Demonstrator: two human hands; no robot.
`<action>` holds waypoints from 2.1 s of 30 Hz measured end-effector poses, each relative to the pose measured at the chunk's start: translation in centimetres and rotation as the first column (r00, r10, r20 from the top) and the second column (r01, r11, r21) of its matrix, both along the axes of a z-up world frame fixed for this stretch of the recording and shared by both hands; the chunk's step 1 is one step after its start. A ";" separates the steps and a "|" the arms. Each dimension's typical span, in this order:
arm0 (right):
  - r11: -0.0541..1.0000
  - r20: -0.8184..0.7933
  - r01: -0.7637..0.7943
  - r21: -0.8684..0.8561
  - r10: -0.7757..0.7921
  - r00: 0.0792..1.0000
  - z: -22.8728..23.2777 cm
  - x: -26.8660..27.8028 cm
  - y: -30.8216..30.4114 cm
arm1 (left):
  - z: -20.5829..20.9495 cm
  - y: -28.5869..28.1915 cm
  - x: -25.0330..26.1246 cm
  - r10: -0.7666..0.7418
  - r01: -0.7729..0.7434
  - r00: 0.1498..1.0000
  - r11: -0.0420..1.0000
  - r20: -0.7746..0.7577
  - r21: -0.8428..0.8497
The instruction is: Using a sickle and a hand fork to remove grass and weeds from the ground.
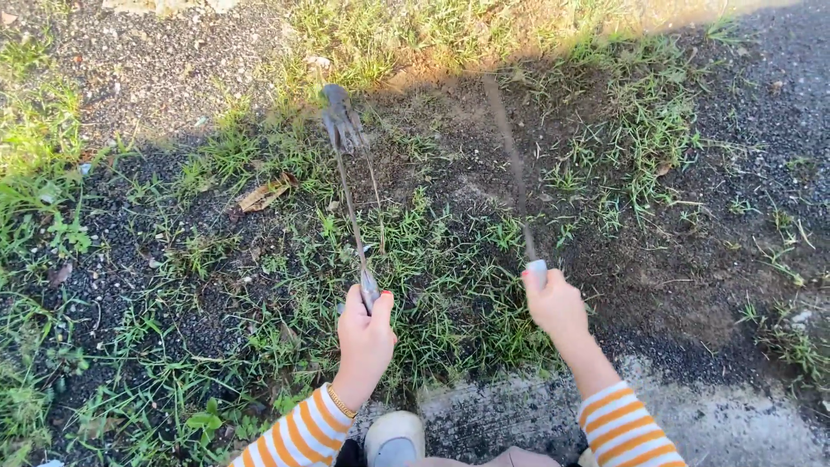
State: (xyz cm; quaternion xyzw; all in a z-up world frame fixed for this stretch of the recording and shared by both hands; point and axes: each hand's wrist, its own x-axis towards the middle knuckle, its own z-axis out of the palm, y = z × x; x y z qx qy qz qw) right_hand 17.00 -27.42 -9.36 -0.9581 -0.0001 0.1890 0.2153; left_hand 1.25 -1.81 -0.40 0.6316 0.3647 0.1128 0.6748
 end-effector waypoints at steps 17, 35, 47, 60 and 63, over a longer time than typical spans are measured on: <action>0.861 0.272 -0.325 -0.392 0.446 0.853 -7.8 -3.4 2.2 | -0.3 1.1 -1.1 0.054 -0.054 0.999 0.998 0.002 -0.013; 0.825 0.306 -0.276 -0.493 0.461 0.833 -7.2 0.5 1.7 | 1.3 1.5 -1.0 0.110 -0.107 0.994 0.989 -0.023 0.099; 0.978 0.172 -0.096 -0.184 0.129 0.977 0.4 1.2 2.4 | -1.0 1.1 -0.4 0.042 -0.041 0.998 0.999 0.051 -0.023; 0.956 -0.002 -0.204 -0.210 0.208 0.978 1.1 7.7 5.3 | -0.2 0.4 -0.5 0.047 -0.047 0.999 0.999 -0.002 -0.011; 0.993 -0.054 0.063 -0.099 -0.069 0.996 0.8 9.3 1.0 | -0.6 0.7 -0.3 0.035 -0.034 0.999 0.999 -0.039 0.020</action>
